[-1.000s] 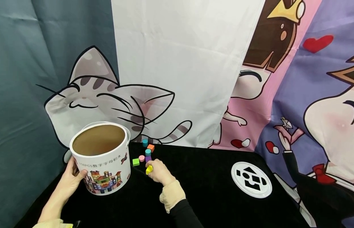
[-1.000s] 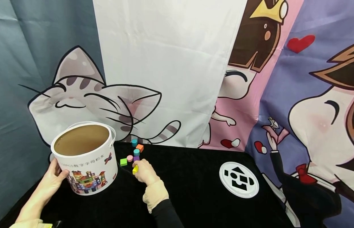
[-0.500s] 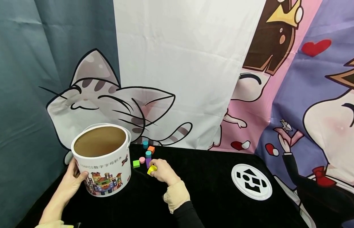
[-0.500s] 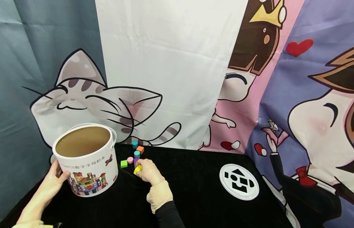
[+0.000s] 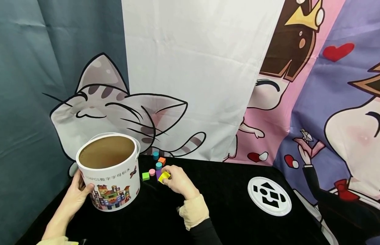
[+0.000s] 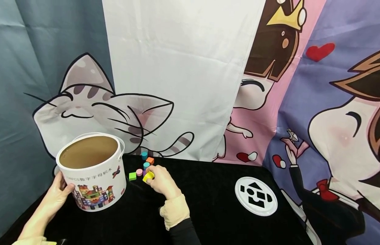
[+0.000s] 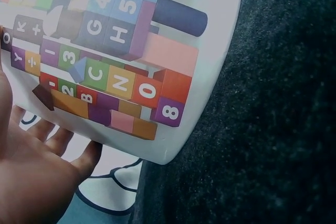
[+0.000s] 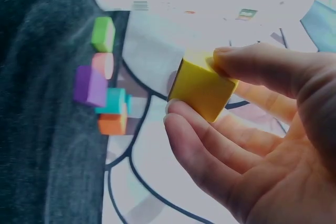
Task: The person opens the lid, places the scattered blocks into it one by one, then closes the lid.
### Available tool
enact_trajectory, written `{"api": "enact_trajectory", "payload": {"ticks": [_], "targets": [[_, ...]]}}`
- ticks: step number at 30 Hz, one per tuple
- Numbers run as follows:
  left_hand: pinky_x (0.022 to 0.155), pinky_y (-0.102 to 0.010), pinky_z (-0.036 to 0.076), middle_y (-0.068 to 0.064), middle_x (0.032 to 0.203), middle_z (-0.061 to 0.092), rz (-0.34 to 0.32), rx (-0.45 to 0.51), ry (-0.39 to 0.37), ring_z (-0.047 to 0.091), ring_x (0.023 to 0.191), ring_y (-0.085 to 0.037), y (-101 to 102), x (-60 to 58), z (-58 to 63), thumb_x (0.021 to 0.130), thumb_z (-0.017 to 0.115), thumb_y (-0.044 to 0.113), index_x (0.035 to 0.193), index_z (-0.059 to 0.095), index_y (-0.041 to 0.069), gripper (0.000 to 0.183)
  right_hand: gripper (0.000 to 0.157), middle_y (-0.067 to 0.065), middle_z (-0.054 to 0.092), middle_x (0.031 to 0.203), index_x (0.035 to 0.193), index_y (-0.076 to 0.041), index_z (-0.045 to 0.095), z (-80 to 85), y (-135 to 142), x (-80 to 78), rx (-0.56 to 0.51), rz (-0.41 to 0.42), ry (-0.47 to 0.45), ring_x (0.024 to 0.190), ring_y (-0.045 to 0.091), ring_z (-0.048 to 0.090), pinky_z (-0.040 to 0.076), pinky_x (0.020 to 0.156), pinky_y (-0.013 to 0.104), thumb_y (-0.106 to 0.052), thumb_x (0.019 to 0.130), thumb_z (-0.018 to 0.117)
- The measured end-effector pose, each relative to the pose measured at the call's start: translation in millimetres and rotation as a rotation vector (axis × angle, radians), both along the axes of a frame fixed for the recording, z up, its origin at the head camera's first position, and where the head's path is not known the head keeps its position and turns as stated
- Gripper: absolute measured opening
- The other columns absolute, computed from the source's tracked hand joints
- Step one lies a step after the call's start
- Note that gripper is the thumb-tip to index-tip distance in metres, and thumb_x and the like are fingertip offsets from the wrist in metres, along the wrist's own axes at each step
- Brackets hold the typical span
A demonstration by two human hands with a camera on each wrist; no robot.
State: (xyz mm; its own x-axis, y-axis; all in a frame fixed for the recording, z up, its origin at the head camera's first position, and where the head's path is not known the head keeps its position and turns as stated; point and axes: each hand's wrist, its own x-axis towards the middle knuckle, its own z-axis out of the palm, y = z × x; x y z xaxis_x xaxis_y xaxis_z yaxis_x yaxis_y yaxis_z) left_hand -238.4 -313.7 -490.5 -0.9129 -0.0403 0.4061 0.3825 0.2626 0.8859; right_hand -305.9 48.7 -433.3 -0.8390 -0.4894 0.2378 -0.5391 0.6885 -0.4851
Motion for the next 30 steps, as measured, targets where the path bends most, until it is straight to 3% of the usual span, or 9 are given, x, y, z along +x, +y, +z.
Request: {"api": "enact_trajectory", "payload": {"ticks": [6,12,17,24,30], "targets": [[0.095,-0.004,0.025,-0.02,0.161,0.002,0.004,-0.007,0.003,0.018,0.133,0.005,0.8,-1.4,-0.1,0.103,0.051,0.023,0.158,-0.003,0.026,0.076,0.021,-0.001,0.06,0.095,0.109,-0.013,0.069,9.6,-0.4,7.8,-0.088,0.039,-0.001,0.075,0.013,0.057,0.047,0.065,0.018,-0.012,0.089,0.072],[0.095,-0.004,0.025,-0.021,0.16,0.001,0.007,-0.008,0.005,0.017,0.134,0.005,-0.1,-3.7,-0.7,0.103,0.051,0.024,0.158,-0.002,0.025,0.076,0.024,-0.002,0.058,0.092,0.111,-0.013,0.069,23.1,-2.3,17.8,-0.142,0.083,0.105,0.069,0.007,0.052,0.045,0.062,0.016,-0.013,0.088,0.07],[0.096,-0.004,0.024,-0.021,0.16,-0.001,0.001,-0.007,-0.009,0.016,0.134,0.005,-1.0,-3.5,-2.8,0.104,0.05,0.023,0.158,-0.004,0.025,0.077,0.021,-0.002,0.057,0.092,0.11,-0.013,0.07,35.3,-10.9,31.3,-0.226,0.081,0.13,0.068,0.005,0.052,0.046,0.06,0.015,-0.017,0.09,0.07],[0.098,-0.004,0.021,-0.014,0.162,-0.003,0.005,0.017,0.001,0.011,0.136,0.003,-3.6,-0.4,-2.1,0.103,0.051,0.023,0.158,-0.004,0.025,0.078,0.028,-0.003,0.057,0.097,0.114,-0.015,0.068,73.1,-44.2,42.5,-0.145,0.153,0.268,0.076,0.004,0.049,0.041,0.064,0.01,-0.014,0.086,0.068],[0.097,-0.004,0.022,-0.017,0.161,0.002,0.011,-0.005,0.012,0.015,0.135,0.004,-0.9,-1.3,-1.2,0.103,0.052,0.023,0.158,-0.002,0.026,0.077,0.032,-0.003,0.059,0.105,0.12,-0.015,0.067,95.7,-78.2,38.3,-0.102,0.179,0.332,0.08,0.003,0.048,0.038,0.066,0.009,-0.016,0.088,0.066]]}}
